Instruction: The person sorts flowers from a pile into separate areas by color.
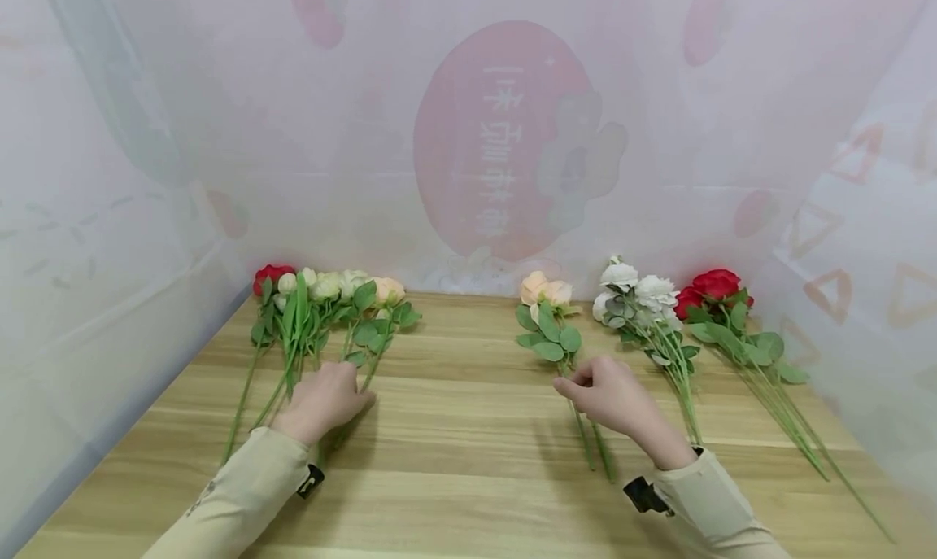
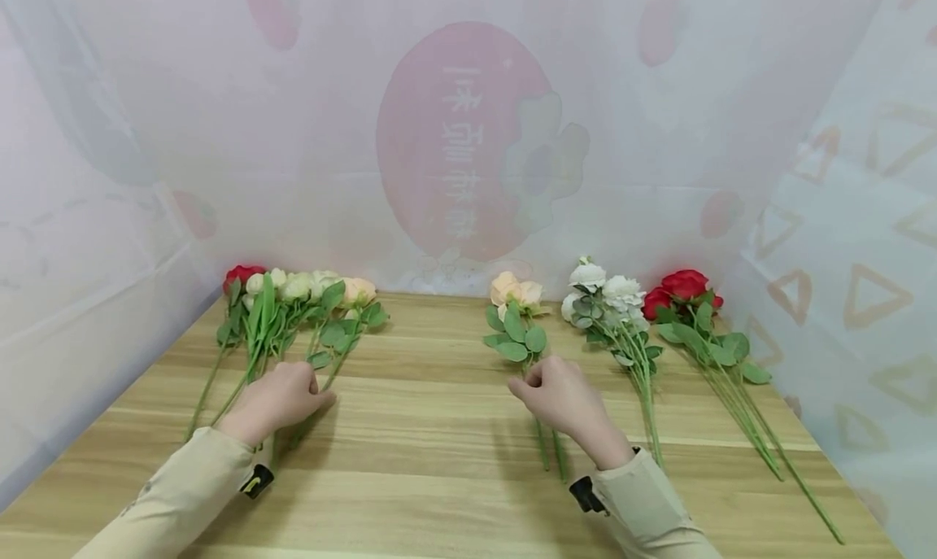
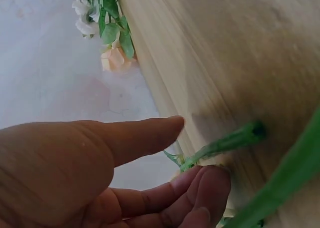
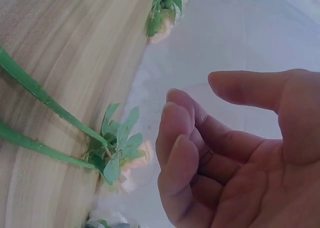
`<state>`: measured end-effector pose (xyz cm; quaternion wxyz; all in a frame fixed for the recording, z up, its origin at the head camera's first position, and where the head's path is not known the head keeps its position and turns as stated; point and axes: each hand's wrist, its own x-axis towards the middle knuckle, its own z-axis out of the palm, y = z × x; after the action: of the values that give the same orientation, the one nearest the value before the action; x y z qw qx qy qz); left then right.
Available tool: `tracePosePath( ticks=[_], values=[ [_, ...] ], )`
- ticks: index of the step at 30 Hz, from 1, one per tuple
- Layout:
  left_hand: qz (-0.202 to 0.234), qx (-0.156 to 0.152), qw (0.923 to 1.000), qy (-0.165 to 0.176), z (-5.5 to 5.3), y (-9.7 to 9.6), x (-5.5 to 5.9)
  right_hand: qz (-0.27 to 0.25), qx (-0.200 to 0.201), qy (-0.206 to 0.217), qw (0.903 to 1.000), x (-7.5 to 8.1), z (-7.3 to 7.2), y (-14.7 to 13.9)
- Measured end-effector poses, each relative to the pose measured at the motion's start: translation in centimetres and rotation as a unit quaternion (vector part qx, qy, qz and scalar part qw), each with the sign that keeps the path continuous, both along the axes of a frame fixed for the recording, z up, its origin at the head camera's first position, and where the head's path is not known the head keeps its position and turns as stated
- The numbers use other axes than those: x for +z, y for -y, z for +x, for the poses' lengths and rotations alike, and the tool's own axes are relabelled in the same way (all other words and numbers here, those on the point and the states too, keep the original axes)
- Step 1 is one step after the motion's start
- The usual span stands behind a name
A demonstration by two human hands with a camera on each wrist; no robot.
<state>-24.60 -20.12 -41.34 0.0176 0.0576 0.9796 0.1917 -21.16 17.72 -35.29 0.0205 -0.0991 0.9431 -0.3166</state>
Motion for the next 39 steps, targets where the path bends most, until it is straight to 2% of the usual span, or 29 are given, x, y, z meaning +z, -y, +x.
tracePosePath(
  ticks=[4,18,24,27,33,39],
  values=[
    [-0.014,-0.013,0.9998,-0.001,-0.2,-0.1,0.0,0.002,0.002,0.009,1.0,0.0,-0.1,-0.1],
    [-0.018,-0.002,0.9997,0.016,0.1,-0.2,0.1,-0.003,0.011,0.022,0.9997,-0.1,-0.4,0.0],
    [-0.013,-0.025,0.9995,0.012,0.3,-0.3,0.2,-0.009,0.015,0.021,0.9996,0.0,-0.4,0.1],
    [-0.001,-0.038,0.9992,0.013,0.4,-0.4,0.3,-0.009,0.018,0.02,0.9996,-0.1,-0.3,0.2],
    [0.055,-0.067,0.996,0.024,0.6,-1.1,0.3,-0.016,0.029,0.018,0.9993,-0.4,-0.1,0.2],
    [0.083,-0.078,0.9935,0.004,0.7,-2.3,0.3,-0.015,0.025,0.019,0.9994,-0.4,0.0,0.4]
  ],
)
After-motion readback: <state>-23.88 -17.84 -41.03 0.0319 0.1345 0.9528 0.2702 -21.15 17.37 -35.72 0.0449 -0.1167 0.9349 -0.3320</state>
